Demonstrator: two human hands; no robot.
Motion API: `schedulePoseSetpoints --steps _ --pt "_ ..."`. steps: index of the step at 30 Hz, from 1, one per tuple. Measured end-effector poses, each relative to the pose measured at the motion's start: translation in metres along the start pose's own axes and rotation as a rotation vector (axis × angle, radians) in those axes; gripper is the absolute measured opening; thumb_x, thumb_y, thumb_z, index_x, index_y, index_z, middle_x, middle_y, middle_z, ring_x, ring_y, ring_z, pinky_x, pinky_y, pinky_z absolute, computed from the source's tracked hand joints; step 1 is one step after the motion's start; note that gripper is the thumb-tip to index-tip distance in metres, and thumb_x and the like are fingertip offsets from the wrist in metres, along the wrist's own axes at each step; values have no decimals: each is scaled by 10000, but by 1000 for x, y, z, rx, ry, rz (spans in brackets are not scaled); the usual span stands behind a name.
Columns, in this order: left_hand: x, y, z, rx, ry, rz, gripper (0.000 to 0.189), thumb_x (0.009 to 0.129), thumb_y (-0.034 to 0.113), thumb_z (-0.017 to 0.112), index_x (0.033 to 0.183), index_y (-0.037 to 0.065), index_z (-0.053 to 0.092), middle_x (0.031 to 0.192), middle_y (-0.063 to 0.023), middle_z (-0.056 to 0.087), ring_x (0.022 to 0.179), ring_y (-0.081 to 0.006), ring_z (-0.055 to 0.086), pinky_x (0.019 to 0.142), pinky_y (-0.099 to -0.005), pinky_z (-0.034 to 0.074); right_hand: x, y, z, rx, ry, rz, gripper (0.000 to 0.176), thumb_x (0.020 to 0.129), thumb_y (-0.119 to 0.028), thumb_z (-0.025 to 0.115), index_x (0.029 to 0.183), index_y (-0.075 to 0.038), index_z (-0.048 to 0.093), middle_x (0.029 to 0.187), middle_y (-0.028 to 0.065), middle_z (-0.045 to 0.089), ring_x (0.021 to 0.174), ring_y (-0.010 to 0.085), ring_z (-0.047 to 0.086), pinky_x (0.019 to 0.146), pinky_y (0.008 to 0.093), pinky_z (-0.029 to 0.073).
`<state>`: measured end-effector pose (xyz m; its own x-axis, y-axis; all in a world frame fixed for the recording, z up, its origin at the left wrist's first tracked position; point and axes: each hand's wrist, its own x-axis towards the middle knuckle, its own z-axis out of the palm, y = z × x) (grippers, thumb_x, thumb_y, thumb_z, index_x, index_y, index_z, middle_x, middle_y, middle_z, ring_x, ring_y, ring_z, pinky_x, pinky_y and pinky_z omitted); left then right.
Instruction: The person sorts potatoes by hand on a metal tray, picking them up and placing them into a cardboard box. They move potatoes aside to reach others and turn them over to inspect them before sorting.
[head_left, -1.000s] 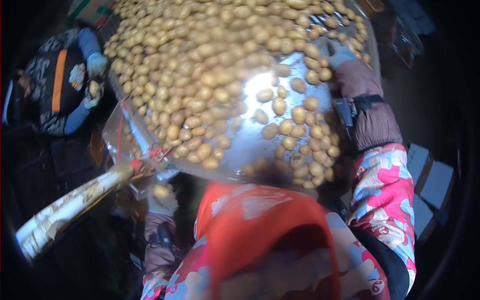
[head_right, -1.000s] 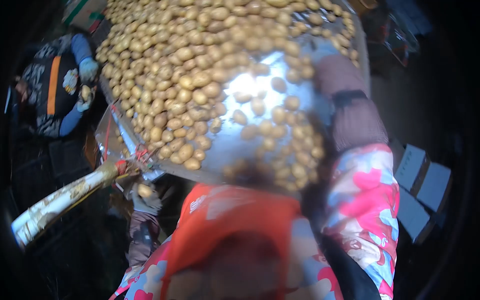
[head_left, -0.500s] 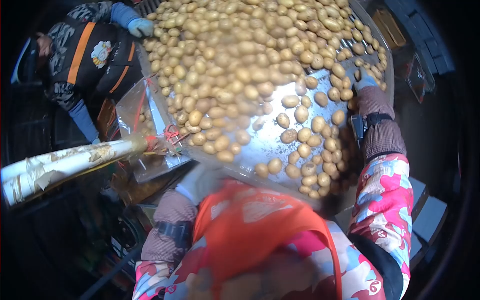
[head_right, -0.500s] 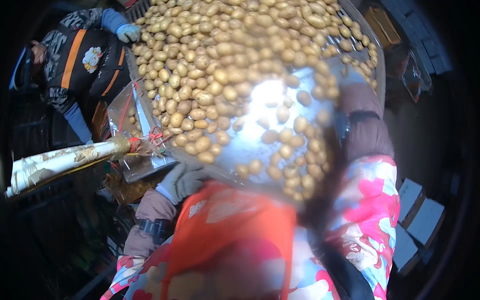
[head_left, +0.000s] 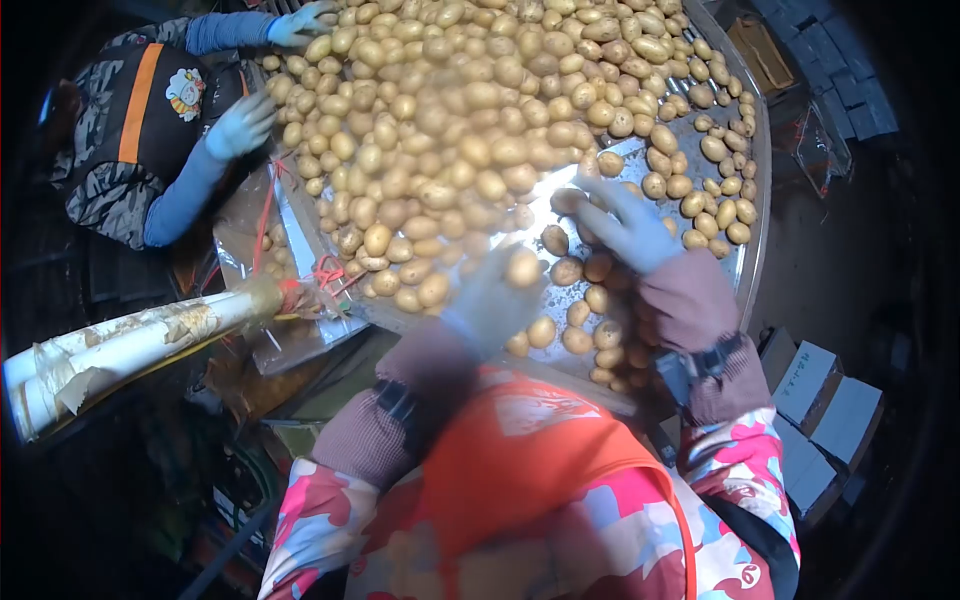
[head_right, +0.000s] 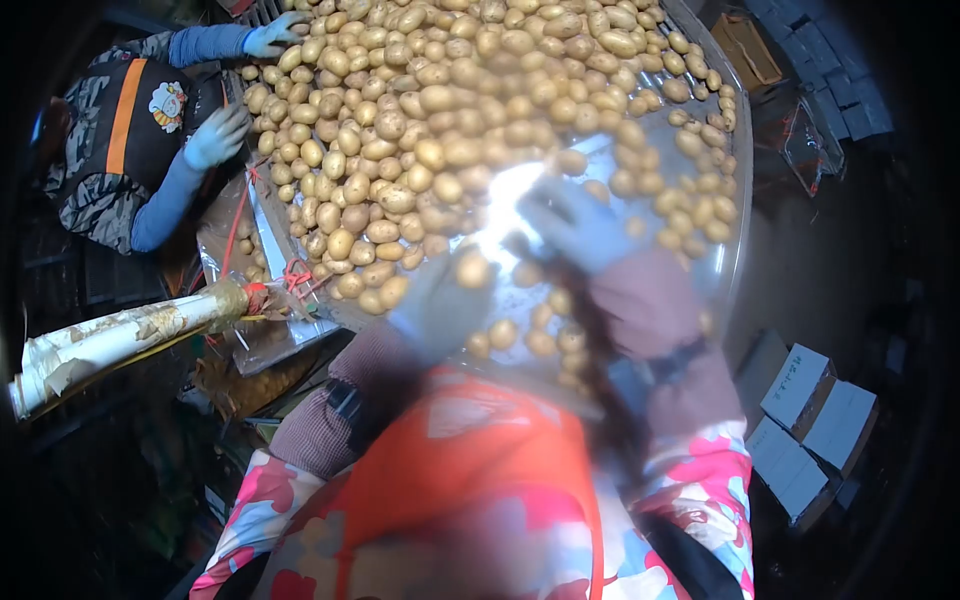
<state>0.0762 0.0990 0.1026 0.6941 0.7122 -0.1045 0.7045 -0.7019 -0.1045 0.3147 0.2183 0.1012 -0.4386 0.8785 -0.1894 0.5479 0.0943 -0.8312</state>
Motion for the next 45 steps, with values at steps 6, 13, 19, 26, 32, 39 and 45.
schedulePoseSetpoints --steps 6,13,19,26,32,39,45 --pt "-36 16 59 -2364 126 -922 244 984 93 573 1215 57 641 1064 -57 693 995 -211 655 981 -300 456 99 33 49 -986 277 -309 711 713 -170 724 1397 -175 529 1396 147 515 1270 312 530 995 448 475" --pt "-62 6 9 -2974 255 -1214 375 1060 285 475 1319 58 621 1217 -66 614 1100 -160 546 975 -288 450 127 29 45 -1132 -85 166 523 827 -352 743 1294 -173 592 1242 127 642 1162 296 650 932 435 537" --pt "-74 35 81 -2789 231 -864 422 1061 356 488 1386 89 532 1300 -73 587 1125 -218 570 947 -354 499 107 13 40 -983 -98 196 477 928 -380 624 1346 -168 537 1331 143 612 1243 351 605 1007 504 489" --pt "-70 38 53 -2677 369 -463 483 1052 240 502 1495 56 445 1466 -77 509 1282 -178 505 1045 -301 445 93 -7 28 -871 -260 377 703 909 -324 635 1542 -173 369 1473 197 519 1330 343 543 1097 433 449" --pt "-70 32 55 -2126 -138 -595 476 1065 181 445 1521 50 408 1545 -87 428 1372 -184 453 1131 -330 397 86 31 36 -568 -27 227 762 881 -254 693 1557 -172 352 1411 215 553 1312 352 550 1078 416 473" --pt "-57 31 82 -2320 44 -325 494 991 66 538 1478 82 456 1557 -130 390 1402 -238 440 1130 -366 424 -8 19 81 -1 309 161 643 894 -313 734 1463 -99 526 1315 189 615 1232 301 604 1034 391 486" --pt "-51 5 26 -2310 126 -504 397 1023 176 556 1398 76 475 1272 -117 602 1150 -271 619 969 -399 553 -30 -31 105 2 -259 -554 435 999 -281 608 1349 -23 587 1232 178 660 1179 308 616 1025 395 482"
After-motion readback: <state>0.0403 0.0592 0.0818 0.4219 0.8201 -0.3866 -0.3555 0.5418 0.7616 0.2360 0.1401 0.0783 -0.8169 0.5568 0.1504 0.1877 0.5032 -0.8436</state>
